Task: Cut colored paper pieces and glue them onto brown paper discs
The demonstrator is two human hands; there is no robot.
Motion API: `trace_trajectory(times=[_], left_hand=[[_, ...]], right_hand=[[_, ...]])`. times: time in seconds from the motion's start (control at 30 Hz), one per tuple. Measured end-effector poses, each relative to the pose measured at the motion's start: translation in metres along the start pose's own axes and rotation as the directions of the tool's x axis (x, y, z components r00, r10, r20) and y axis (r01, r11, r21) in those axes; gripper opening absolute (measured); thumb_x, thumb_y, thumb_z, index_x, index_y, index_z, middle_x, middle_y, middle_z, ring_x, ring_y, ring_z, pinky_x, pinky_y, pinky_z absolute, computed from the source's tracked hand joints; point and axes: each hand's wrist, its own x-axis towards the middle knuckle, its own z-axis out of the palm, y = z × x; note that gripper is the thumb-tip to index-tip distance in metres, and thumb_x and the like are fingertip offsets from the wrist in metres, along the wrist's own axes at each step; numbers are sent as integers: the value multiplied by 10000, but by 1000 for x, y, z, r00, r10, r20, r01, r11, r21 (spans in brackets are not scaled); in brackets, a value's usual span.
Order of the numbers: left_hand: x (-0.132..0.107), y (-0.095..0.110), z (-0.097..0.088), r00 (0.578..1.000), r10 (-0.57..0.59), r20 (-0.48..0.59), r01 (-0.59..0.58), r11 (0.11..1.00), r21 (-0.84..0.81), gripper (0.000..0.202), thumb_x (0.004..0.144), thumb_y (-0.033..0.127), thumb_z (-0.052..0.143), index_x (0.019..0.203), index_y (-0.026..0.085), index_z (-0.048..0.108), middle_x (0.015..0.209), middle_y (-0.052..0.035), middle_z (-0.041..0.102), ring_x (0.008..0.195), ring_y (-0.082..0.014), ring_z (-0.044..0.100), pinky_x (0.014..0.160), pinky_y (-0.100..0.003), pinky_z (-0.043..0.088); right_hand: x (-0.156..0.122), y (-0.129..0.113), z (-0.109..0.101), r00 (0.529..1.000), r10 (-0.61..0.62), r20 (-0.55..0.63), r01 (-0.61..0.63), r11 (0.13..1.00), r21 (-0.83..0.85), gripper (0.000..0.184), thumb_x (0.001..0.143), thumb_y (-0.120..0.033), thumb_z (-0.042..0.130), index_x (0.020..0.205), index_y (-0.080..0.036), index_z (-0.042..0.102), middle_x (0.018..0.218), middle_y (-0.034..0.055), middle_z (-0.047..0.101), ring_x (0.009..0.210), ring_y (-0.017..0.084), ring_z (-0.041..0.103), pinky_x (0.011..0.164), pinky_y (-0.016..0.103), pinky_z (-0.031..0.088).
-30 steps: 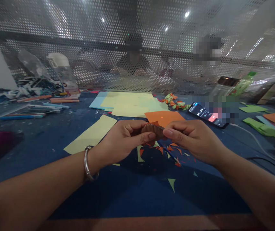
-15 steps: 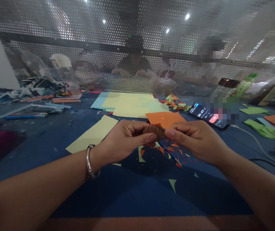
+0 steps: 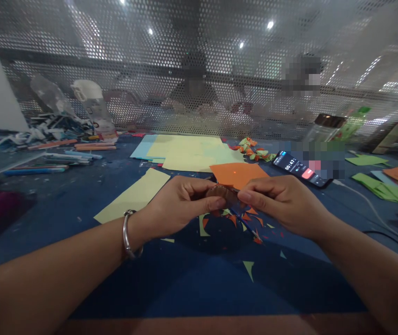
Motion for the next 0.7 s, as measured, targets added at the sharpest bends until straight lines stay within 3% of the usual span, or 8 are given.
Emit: trace_trajectory(times=[0.27, 0.7], left_hand=[[0, 4, 0, 996, 29, 82, -29, 1000, -4, 169, 902, 259, 662, 852, 106, 712, 782, -24, 644, 723, -117, 544, 706, -256, 449], [0, 3, -3, 991, 25, 130, -24, 1000, -13, 264, 912, 316, 658, 735, 129, 598, 773, -13, 576, 731, -121, 490, 716, -267, 417]], right_hand=[[-1, 1, -1, 1000, -4, 15, 4, 1000, -18, 568, 919, -686, 537, 705, -176, 668, 625, -7, 547, 586, 111, 468, 551, 243, 385], [1, 2, 0, 999, 15, 41, -14, 1000, -13, 568, 915, -689, 537, 702, -176, 657, 606, -19, 513, 563, 103, 433, 526, 250, 351]])
